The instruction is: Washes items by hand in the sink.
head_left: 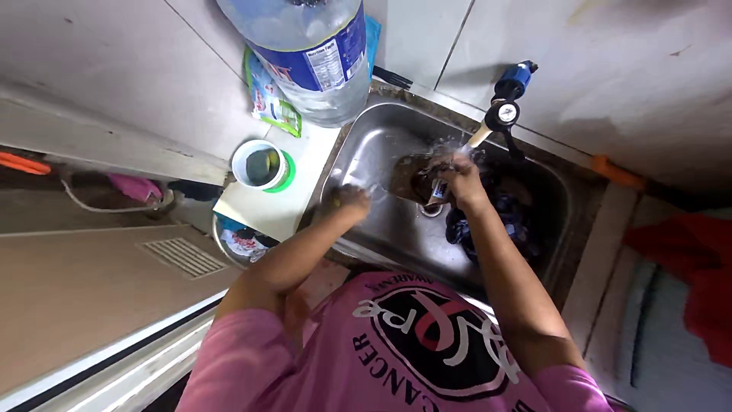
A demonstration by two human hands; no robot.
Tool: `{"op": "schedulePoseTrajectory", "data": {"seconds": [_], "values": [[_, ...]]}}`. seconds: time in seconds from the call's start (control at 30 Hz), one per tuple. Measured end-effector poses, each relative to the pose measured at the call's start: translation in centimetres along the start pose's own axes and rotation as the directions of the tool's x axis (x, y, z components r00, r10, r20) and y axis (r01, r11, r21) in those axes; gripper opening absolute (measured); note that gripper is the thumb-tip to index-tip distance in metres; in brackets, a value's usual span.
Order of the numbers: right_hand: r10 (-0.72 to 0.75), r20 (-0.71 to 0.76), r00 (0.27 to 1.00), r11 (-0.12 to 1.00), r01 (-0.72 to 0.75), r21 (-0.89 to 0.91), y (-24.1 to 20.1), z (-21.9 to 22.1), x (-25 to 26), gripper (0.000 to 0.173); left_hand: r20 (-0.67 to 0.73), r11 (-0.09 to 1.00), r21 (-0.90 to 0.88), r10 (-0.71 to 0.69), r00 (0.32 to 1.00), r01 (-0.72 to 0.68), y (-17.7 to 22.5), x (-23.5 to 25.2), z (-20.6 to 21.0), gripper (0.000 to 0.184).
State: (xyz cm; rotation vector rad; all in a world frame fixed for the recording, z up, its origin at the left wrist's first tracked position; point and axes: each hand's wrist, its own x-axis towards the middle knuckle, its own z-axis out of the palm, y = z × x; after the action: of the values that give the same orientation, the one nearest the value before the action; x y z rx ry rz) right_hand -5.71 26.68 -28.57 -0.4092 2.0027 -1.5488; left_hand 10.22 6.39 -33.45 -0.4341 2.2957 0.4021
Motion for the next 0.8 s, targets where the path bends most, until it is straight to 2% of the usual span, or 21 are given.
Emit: {"op": "schedulePoseTrajectory", "data": {"seconds": [0.07,0.13,0.2,0.27,0.37,0.43,0.5,0.63,0.7,0.8], "values": [[-0.102,0.014,0.995,0.993,0.101,0.066,-0.4,-0.2,-0.6,0.023,0.02,0.995,-0.081,-0.064,0.998,0.065,-0.2,-0.3,0.6,0.042],[-0.173,0.002,0.985,0.981,0.172,0.088,-0.9,-0.2,-1.0,0.021,0.095,0.999,0.048,-0.028,0.995,0.024,-1.0,-0.1,0.9,0.035],[-0.212,-0.004,0.977,0.975,0.212,0.064,-1.3,0.0,-1.4,0.022,0.248,0.984,0.172,0.002,0.969,-0.046,-1.0,-0.2,0.3,0.029],[-0.209,0.004,0.978,0.978,0.209,0.007,-1.7,0.4,-1.8,0.024,0.261,0.992,0.103,0.044,0.964,-0.073,-1.6,-0.5,-0.5,0.024],[-0.099,0.012,0.995,0.989,0.099,-0.113,-2.0,0.9,-2.3,0.022,0.086,0.989,-0.037,0.143,0.986,-0.14,-2.7,-1.3,-1.9,0.027],[0.001,-0.005,1.0,0.977,-0.002,-0.215,-1.5,0.9,-1.7,0.024,-0.001,0.985,-0.083,0.149,0.989,-0.149,-2.9,-1.9,-3.3,0.032],[0.067,-0.051,0.996,0.967,-0.077,-0.243,-0.6,0.9,-1.4,0.026,-0.078,0.975,-0.145,0.157,0.984,-0.167,-3.0,-2.9,-5.0,0.03],[0.067,-0.061,0.996,0.96,-0.081,-0.266,1.0,0.0,-1.4,0.028,-0.256,0.923,-0.301,0.163,0.953,-0.239,-4.4,-5.7,-7.3,0.029],[0.067,-0.073,0.995,0.965,-0.083,-0.248,1.7,-0.4,-1.4,0.027,-0.329,0.9,-0.344,0.15,0.932,-0.266,-5.1,-7.3,-8.0,0.035],[0.112,-0.084,0.99,0.967,-0.128,-0.221,2.1,-0.3,-1.5,0.031,-0.425,0.865,-0.388,0.137,0.895,-0.317,-6.3,-8.5,-7.9,0.032]]}}
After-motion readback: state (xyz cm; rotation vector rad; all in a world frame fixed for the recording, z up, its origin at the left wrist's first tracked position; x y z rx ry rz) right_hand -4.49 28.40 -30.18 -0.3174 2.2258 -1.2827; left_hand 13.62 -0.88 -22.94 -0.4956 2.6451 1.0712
